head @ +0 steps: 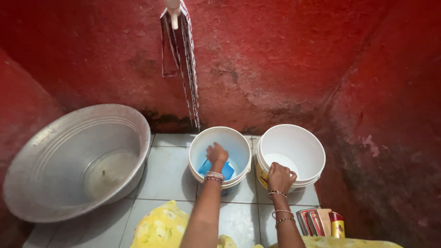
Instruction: The person scoops water from a white bucket using a blue plastic scoop and pours it into a second white bucket. The person repeats this scooping and pouring action multiple times to transfer water between the two containers.
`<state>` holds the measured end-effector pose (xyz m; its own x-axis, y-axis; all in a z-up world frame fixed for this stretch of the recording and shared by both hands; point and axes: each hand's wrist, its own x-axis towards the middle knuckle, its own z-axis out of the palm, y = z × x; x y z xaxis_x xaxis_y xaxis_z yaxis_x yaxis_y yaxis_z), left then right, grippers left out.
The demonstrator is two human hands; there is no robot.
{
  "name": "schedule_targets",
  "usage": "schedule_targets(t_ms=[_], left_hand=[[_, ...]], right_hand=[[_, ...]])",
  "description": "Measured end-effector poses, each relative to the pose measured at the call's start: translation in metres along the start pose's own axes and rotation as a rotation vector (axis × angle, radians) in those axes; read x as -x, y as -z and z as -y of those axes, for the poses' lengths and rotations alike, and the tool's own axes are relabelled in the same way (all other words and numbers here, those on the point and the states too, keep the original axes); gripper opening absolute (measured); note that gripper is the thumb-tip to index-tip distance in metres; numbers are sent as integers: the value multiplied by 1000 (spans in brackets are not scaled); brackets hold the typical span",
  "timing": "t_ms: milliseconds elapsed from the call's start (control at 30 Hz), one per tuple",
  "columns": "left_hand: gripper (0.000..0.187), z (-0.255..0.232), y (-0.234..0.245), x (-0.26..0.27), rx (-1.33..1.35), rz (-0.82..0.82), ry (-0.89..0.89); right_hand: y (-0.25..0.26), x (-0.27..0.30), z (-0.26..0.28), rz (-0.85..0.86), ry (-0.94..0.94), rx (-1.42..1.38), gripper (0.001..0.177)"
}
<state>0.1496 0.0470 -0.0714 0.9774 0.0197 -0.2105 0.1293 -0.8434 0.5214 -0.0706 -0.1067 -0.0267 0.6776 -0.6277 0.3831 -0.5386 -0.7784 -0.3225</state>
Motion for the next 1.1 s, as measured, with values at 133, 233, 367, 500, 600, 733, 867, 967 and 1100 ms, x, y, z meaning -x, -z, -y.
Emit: schedule_targets(t_ms=[133,233,367,500,600,733,867,967,1100], left_hand=[[72,21,16,-3,-60,192,149],[70,24,29,6,-121,473,177],[39,23,16,8,-163,475,-24],[29,-13,18,3,-244,199,-306],[24,-59,54,41,-264,-20,-565],[16,-109,103,140,-186,-148,-927],[21,-112,105,219,-262,59,-1124],[49,-102,83,238,-201,395,-1119],[51,-86,36,222,-297,617,-1131]], right_hand=[[13,-4,5,152,-29,96,33],[15,-5,8,92,-1,85,33],[15,-6,7,145,-21,96,34],[12,-7,4,197,-55,70,36],[7,-16,-4,260,-141,-108,34],[34,-47,-7,412,-447,-1403,47],[110,-54,-11,540,-338,-1339,49],[131,-58,-33,708,-170,-789,44],[55,-46,-68,1062,-38,-544,45]])
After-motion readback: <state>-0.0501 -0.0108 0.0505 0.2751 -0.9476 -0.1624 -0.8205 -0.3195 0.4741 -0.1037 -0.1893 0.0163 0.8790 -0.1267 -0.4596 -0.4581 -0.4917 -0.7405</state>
